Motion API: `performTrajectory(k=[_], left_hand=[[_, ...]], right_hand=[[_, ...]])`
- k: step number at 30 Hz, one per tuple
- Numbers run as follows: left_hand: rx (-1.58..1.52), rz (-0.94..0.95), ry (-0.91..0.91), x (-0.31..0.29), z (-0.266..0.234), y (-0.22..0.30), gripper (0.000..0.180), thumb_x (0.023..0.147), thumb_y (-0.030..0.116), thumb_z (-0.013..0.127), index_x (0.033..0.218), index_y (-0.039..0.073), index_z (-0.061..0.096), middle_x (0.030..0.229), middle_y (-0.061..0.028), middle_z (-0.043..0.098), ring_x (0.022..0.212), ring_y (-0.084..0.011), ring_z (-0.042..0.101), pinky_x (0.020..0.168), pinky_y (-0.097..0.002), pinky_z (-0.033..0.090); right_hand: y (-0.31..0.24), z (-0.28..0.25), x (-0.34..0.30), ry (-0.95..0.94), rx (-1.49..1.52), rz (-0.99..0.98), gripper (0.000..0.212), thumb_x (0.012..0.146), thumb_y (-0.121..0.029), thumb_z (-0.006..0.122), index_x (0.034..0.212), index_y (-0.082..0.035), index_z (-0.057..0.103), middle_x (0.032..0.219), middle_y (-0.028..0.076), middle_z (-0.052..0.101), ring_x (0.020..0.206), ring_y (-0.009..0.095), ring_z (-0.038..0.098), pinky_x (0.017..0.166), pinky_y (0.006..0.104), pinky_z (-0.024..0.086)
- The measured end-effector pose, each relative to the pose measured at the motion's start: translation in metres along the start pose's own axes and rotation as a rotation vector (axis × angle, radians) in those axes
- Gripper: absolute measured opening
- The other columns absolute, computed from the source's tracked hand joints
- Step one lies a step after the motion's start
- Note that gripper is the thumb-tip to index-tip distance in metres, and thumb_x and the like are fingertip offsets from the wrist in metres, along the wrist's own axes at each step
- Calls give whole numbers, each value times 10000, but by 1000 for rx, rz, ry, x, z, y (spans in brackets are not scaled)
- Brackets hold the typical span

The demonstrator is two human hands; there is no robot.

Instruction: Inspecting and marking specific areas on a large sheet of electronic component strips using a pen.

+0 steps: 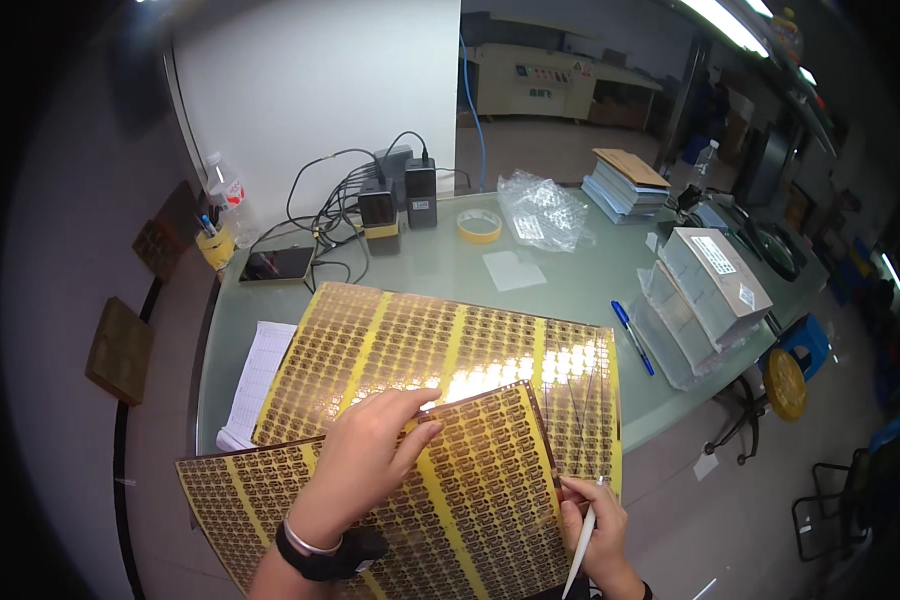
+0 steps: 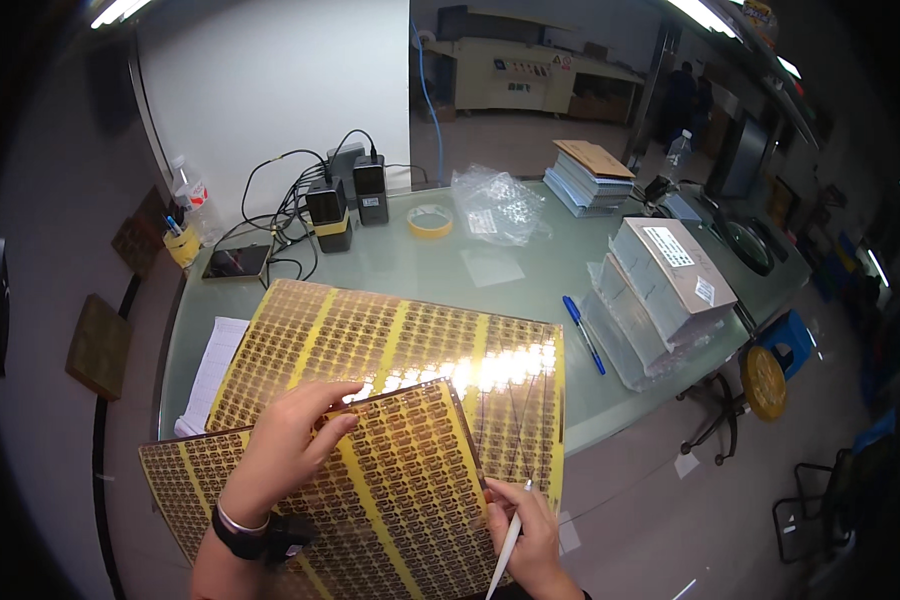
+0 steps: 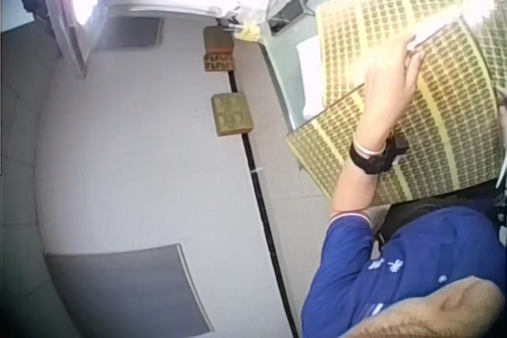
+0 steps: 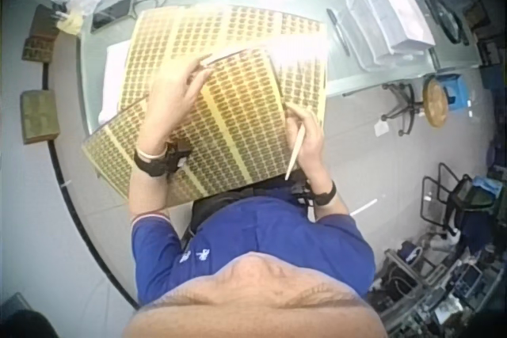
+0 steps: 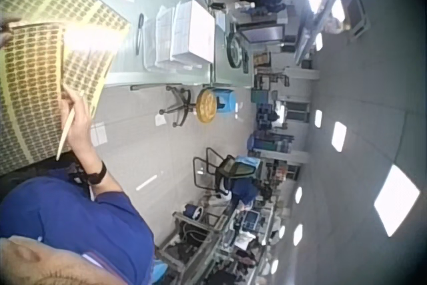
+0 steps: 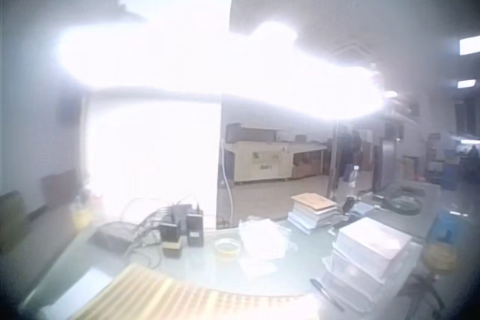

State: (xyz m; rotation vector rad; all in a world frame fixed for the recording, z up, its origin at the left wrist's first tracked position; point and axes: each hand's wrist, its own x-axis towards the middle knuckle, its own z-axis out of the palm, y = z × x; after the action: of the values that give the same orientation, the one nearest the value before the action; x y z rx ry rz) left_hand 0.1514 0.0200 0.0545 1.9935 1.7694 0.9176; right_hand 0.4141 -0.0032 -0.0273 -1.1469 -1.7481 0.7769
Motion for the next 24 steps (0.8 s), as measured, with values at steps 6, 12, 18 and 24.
performTrajectory(k=[6,12,18,24], left_hand=[[34,-83,-28,21,29,-12,185,783,184,661,852,18,616,723,-98,588,599,-208,562,557,-304,430],[121,-54,6,26,29,-19,189,771,236,673,823,61,624,700,-46,607,546,-183,575,484,-287,424],[97,-61,-28,27,28,-21,189,780,246,668,824,67,625,697,-38,603,534,-175,571,470,-282,415],[117,-48,-13,22,25,-19,195,741,209,700,788,38,619,663,-68,579,492,-177,553,453,-275,408]], right_hand=[[9,-14,13,169,-118,-90,200,879,-77,505,1056,-3,562,903,160,606,803,259,600,688,315,488],[-2,-8,45,17,-50,-153,305,908,-259,510,1042,1,594,822,127,590,746,201,579,613,277,464],[-7,22,58,91,221,37,78,792,-26,623,855,-3,585,836,128,575,706,170,575,627,246,453],[-14,29,77,6,185,-50,141,749,-20,606,887,4,620,816,131,623,748,197,618,638,260,486]])
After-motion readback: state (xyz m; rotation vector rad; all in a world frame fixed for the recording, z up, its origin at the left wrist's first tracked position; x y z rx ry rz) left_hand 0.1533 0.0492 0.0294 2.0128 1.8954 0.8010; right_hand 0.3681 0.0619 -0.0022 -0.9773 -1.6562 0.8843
